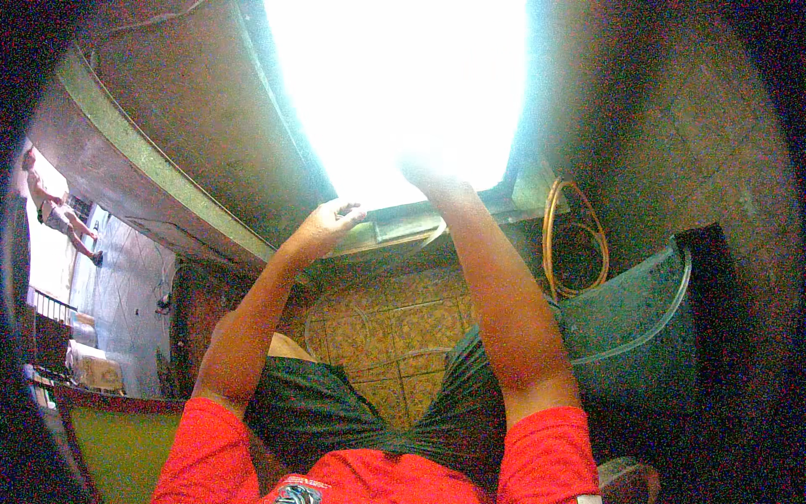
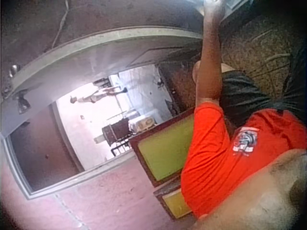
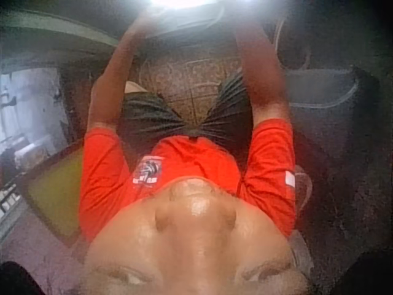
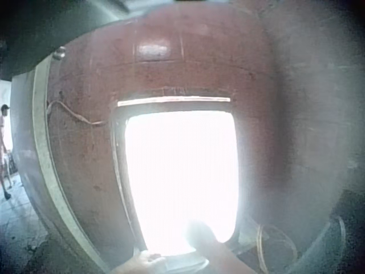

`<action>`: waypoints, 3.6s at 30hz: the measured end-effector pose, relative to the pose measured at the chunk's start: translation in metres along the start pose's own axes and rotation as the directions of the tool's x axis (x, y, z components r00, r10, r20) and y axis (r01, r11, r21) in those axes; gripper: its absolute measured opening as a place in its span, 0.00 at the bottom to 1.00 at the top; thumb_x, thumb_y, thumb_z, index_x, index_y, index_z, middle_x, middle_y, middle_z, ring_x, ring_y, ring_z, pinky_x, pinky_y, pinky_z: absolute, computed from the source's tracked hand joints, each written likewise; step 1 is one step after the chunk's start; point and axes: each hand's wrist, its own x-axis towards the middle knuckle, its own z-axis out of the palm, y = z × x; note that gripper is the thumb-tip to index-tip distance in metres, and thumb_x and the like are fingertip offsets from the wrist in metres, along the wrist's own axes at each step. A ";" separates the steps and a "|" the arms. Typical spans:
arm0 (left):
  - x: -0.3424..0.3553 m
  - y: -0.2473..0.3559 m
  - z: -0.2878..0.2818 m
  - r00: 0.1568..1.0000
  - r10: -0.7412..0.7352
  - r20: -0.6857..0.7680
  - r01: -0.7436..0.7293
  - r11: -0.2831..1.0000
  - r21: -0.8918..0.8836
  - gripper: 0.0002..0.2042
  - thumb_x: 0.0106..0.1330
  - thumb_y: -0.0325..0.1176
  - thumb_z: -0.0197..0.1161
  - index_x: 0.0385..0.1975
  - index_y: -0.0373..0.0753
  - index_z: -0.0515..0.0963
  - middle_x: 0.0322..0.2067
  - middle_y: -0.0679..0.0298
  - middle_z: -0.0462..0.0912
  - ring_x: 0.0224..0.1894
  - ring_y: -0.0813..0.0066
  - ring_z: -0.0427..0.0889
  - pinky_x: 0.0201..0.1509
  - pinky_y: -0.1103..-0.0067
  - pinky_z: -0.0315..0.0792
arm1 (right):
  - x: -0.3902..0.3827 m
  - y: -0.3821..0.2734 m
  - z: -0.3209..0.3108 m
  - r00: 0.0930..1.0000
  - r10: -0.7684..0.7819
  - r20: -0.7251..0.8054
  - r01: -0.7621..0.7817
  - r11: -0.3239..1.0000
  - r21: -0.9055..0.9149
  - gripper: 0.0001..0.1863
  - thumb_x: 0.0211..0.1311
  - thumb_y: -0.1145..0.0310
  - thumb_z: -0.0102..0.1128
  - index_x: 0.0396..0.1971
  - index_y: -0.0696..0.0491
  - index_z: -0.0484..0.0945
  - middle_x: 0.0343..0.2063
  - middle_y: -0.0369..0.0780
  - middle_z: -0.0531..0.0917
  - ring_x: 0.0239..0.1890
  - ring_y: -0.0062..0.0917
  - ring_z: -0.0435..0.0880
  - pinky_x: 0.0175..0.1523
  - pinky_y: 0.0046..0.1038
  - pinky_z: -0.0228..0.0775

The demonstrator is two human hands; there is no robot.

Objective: The person cleans or prepares a screen printing frame by applying liquid and wiping the mesh surface while it is held over a light box.

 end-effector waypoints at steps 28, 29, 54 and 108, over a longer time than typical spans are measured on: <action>0.000 -0.004 0.004 1.000 0.024 -0.020 -0.023 0.997 0.077 0.26 0.59 0.47 0.56 0.47 0.28 0.70 0.43 0.47 0.75 0.40 0.63 0.77 0.45 0.73 0.71 | 0.056 0.002 -0.022 0.973 -0.117 -0.198 0.115 0.993 -0.024 0.17 0.62 0.62 0.46 0.25 0.62 0.75 0.16 0.49 0.76 0.21 0.41 0.78 0.28 0.36 0.69; 0.001 -0.006 0.002 0.999 0.031 -0.022 -0.029 0.997 0.074 0.26 0.59 0.47 0.56 0.47 0.28 0.70 0.43 0.47 0.75 0.40 0.62 0.77 0.45 0.72 0.71 | 0.058 -0.002 -0.024 0.980 -0.088 -0.177 0.087 0.996 -0.011 0.17 0.62 0.62 0.47 0.25 0.62 0.75 0.15 0.49 0.76 0.21 0.41 0.78 0.28 0.36 0.68; -0.002 -0.003 -0.002 0.999 0.014 -0.048 -0.009 0.996 0.090 0.26 0.58 0.47 0.57 0.46 0.27 0.70 0.42 0.45 0.75 0.39 0.61 0.77 0.42 0.71 0.72 | 0.060 -0.046 -0.060 0.981 -0.029 -0.191 0.034 0.999 0.025 0.16 0.63 0.63 0.45 0.37 0.62 0.75 0.16 0.47 0.76 0.19 0.35 0.77 0.26 0.34 0.66; 0.000 -0.006 0.001 0.998 -0.016 -0.053 0.020 0.996 0.089 0.26 0.58 0.46 0.57 0.46 0.28 0.71 0.38 0.45 0.77 0.38 0.62 0.78 0.39 0.72 0.72 | 0.046 0.011 -0.075 0.953 0.009 -0.303 -0.010 1.000 -0.005 0.16 0.62 0.63 0.49 0.38 0.62 0.74 0.18 0.45 0.77 0.17 0.26 0.74 0.25 0.29 0.64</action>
